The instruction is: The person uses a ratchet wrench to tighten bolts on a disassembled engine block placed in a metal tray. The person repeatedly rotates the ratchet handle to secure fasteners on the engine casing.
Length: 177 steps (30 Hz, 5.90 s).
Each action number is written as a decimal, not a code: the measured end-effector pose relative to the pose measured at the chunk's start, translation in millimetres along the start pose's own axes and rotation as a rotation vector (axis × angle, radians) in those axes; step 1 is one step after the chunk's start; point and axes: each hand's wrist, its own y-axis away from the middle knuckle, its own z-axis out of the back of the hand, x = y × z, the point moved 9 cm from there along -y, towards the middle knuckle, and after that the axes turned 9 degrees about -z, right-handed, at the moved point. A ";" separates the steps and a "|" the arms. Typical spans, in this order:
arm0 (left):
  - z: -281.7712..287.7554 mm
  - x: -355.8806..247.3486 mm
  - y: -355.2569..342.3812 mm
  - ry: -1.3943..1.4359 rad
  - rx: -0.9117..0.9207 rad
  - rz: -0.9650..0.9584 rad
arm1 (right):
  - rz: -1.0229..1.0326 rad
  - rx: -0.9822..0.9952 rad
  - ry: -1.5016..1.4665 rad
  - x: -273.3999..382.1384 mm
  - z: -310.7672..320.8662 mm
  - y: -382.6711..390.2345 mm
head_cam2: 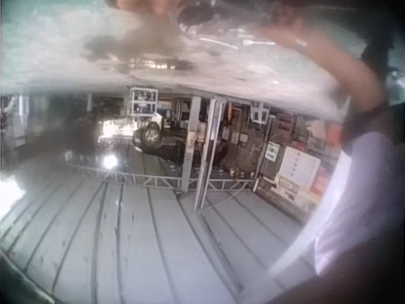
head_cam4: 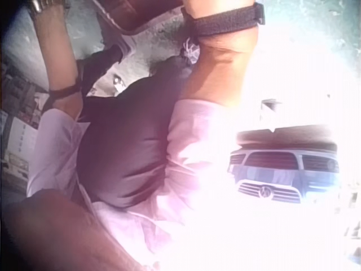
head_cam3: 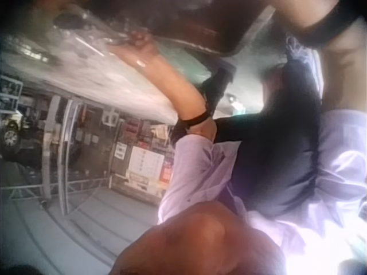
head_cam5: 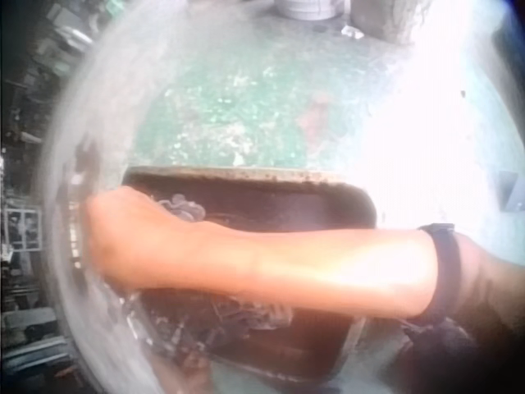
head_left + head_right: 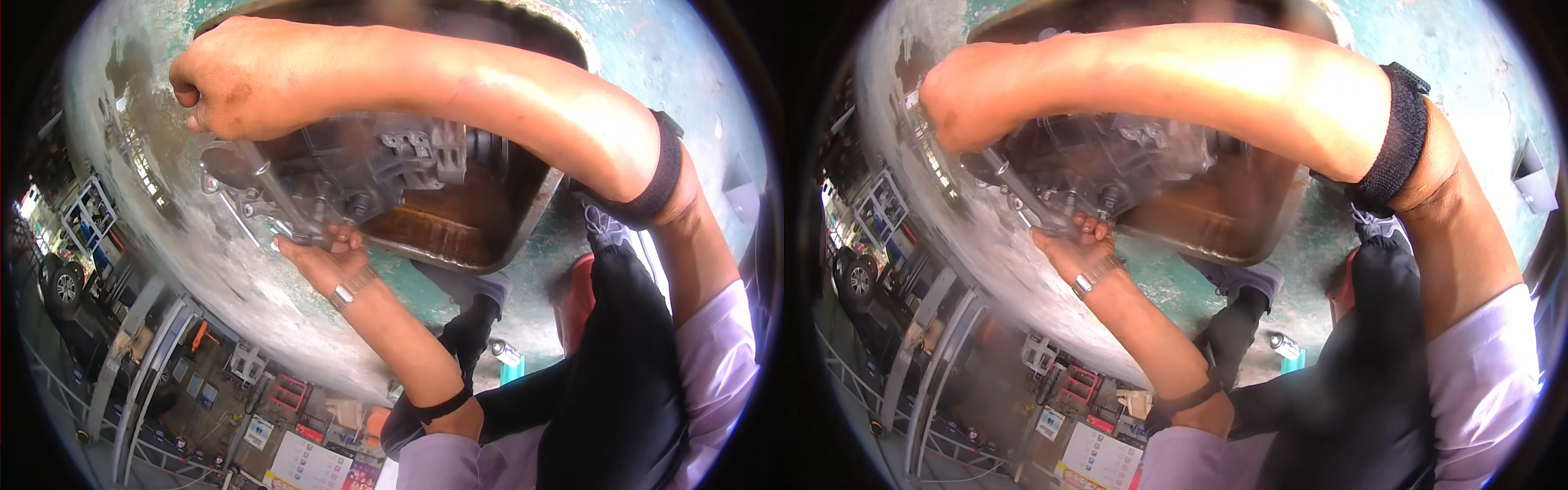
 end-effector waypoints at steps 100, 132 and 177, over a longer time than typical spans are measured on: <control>-17.1 -40.4 -22.7 -0.459 0.516 -0.540 | -0.545 0.800 -0.029 -107.5 -164.5 253.6; 2.1 -3.1 -9.6 0.073 0.164 0.166 | 0.020 -0.017 -0.157 -7.2 27.5 58.4; -15.5 -38.0 -10.0 -0.434 0.299 -0.436 | -0.414 0.737 -0.036 -107.2 -183.5 256.8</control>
